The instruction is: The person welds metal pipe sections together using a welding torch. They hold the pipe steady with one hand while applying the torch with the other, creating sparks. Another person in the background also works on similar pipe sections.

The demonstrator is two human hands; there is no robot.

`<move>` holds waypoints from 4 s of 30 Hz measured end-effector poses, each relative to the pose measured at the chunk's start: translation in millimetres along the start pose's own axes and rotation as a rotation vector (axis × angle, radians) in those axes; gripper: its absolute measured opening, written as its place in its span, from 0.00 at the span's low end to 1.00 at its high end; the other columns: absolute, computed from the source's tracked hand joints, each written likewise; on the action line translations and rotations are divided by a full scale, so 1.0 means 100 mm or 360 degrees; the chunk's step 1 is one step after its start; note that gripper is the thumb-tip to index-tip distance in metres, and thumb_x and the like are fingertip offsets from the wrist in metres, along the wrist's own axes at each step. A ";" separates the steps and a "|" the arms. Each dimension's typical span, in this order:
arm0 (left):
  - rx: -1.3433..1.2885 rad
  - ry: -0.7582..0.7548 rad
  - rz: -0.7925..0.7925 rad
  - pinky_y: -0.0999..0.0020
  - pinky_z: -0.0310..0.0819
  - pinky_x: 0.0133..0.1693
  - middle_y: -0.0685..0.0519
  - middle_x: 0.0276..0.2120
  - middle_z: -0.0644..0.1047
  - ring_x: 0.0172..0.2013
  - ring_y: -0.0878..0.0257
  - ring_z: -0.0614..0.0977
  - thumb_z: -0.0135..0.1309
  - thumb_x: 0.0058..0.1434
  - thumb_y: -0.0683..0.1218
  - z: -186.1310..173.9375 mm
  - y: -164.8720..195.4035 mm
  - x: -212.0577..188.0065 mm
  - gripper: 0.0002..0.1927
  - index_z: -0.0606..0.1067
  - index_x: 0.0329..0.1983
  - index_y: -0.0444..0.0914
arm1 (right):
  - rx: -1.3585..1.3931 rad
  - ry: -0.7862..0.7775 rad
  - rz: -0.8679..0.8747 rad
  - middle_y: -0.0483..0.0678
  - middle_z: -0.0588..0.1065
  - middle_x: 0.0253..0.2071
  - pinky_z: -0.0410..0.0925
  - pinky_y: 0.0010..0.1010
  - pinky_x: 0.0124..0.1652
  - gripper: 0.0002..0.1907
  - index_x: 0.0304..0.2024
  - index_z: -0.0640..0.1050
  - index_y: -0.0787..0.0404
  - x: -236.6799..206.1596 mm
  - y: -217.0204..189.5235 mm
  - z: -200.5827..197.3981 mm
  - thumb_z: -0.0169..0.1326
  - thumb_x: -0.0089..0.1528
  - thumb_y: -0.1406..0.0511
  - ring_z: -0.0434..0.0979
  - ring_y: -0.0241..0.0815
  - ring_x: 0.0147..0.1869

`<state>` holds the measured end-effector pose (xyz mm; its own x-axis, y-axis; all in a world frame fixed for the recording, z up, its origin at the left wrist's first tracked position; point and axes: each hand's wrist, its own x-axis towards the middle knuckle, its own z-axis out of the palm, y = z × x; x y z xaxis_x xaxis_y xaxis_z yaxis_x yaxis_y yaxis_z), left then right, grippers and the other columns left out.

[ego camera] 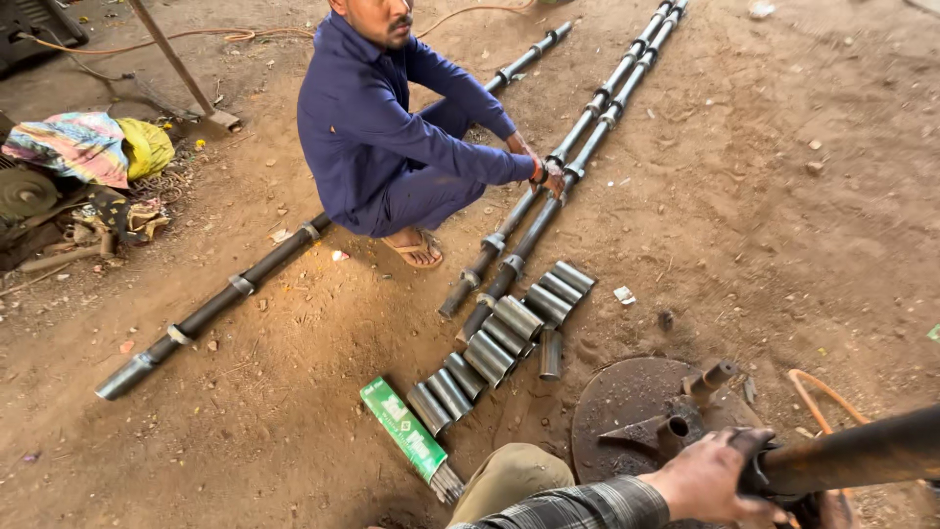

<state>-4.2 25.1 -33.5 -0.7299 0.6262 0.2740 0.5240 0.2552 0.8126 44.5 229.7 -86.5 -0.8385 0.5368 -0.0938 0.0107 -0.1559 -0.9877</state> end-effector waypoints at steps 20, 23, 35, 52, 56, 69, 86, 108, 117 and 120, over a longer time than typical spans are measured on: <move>0.0083 0.0012 -0.0116 0.46 0.73 0.59 0.35 0.49 0.75 0.53 0.41 0.78 0.64 0.50 0.65 0.15 0.09 0.02 0.49 0.64 0.70 0.37 | -0.0119 -0.0285 0.0069 0.54 0.71 0.62 0.67 0.40 0.61 0.27 0.70 0.65 0.63 0.11 0.03 -0.16 0.46 0.73 0.55 0.73 0.47 0.65; 0.0098 0.0034 -0.0122 0.47 0.73 0.61 0.36 0.48 0.75 0.52 0.42 0.79 0.65 0.50 0.65 0.15 0.06 0.03 0.49 0.64 0.68 0.34 | 0.0023 -0.0060 0.0094 0.54 0.72 0.61 0.67 0.38 0.58 0.28 0.70 0.66 0.62 0.03 0.06 -0.04 0.42 0.74 0.52 0.73 0.46 0.62; 0.0085 0.0015 -0.0158 0.47 0.74 0.59 0.32 0.51 0.73 0.57 0.38 0.78 0.66 0.48 0.65 0.16 0.05 0.03 0.57 0.62 0.74 0.30 | -0.0215 0.0315 0.0381 0.55 0.74 0.55 0.58 0.39 0.32 0.31 0.67 0.71 0.59 -0.49 -0.41 0.27 0.36 0.76 0.44 0.65 0.50 0.37; 0.0087 -0.0024 -0.0194 0.48 0.74 0.58 0.32 0.51 0.74 0.56 0.39 0.78 0.68 0.48 0.64 0.24 0.00 0.02 0.59 0.61 0.74 0.25 | -0.0154 0.0276 0.0281 0.52 0.76 0.55 0.67 0.32 0.45 0.29 0.66 0.71 0.63 -0.37 -0.18 0.12 0.38 0.78 0.47 0.76 0.42 0.50; 0.0109 0.0133 -0.0150 0.51 0.73 0.62 0.35 0.53 0.74 0.57 0.42 0.77 0.67 0.48 0.65 0.25 0.01 -0.01 0.53 0.65 0.69 0.29 | -0.0088 0.0267 0.0283 0.52 0.75 0.54 0.62 0.35 0.35 0.30 0.68 0.71 0.61 -0.35 -0.13 0.08 0.39 0.78 0.45 0.72 0.44 0.43; 0.0111 0.0124 -0.0113 0.51 0.69 0.65 0.37 0.52 0.75 0.55 0.46 0.78 0.65 0.50 0.69 0.28 -0.01 -0.03 0.52 0.67 0.65 0.28 | 0.0225 -0.0032 0.0100 0.57 0.70 0.60 0.65 0.42 0.63 0.29 0.69 0.65 0.67 -0.24 0.08 0.02 0.33 0.79 0.51 0.71 0.50 0.63; 0.0110 0.0184 -0.0128 0.49 0.68 0.64 0.35 0.52 0.75 0.58 0.42 0.77 0.66 0.51 0.69 0.23 0.02 0.03 0.51 0.68 0.63 0.28 | 0.0242 -0.0035 -0.0010 0.54 0.71 0.60 0.65 0.41 0.61 0.33 0.69 0.67 0.63 -0.16 -0.04 0.20 0.33 0.78 0.45 0.72 0.48 0.61; 0.0094 0.0115 -0.0028 0.44 0.65 0.65 0.36 0.55 0.73 0.60 0.41 0.75 0.65 0.45 0.68 0.31 0.00 0.05 0.58 0.62 0.73 0.32 | 0.0206 -0.0056 0.0132 0.52 0.70 0.57 0.65 0.43 0.64 0.35 0.69 0.64 0.59 -0.58 -0.51 0.35 0.31 0.76 0.40 0.72 0.47 0.63; 0.0124 0.0092 -0.0016 0.44 0.69 0.64 0.36 0.52 0.74 0.56 0.43 0.77 0.60 0.47 0.72 0.38 -0.07 0.07 0.60 0.61 0.74 0.30 | 0.0246 -0.0129 -0.0071 0.51 0.70 0.57 0.68 0.42 0.63 0.29 0.66 0.66 0.61 -0.53 -0.48 0.42 0.37 0.79 0.45 0.72 0.46 0.62; 0.0182 0.0087 0.0001 0.43 0.68 0.65 0.36 0.53 0.74 0.57 0.42 0.76 0.60 0.49 0.72 0.39 -0.06 0.08 0.59 0.62 0.74 0.32 | 0.0258 -0.0092 -0.0042 0.49 0.70 0.57 0.69 0.39 0.62 0.30 0.67 0.66 0.60 -0.52 -0.43 0.38 0.37 0.80 0.44 0.72 0.44 0.62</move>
<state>3.9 56.7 -56.6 -0.7505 0.5864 0.3047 0.5690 0.3389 0.7492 66.7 176.8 -33.9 -0.8674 0.4945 -0.0559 -0.0961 -0.2766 -0.9562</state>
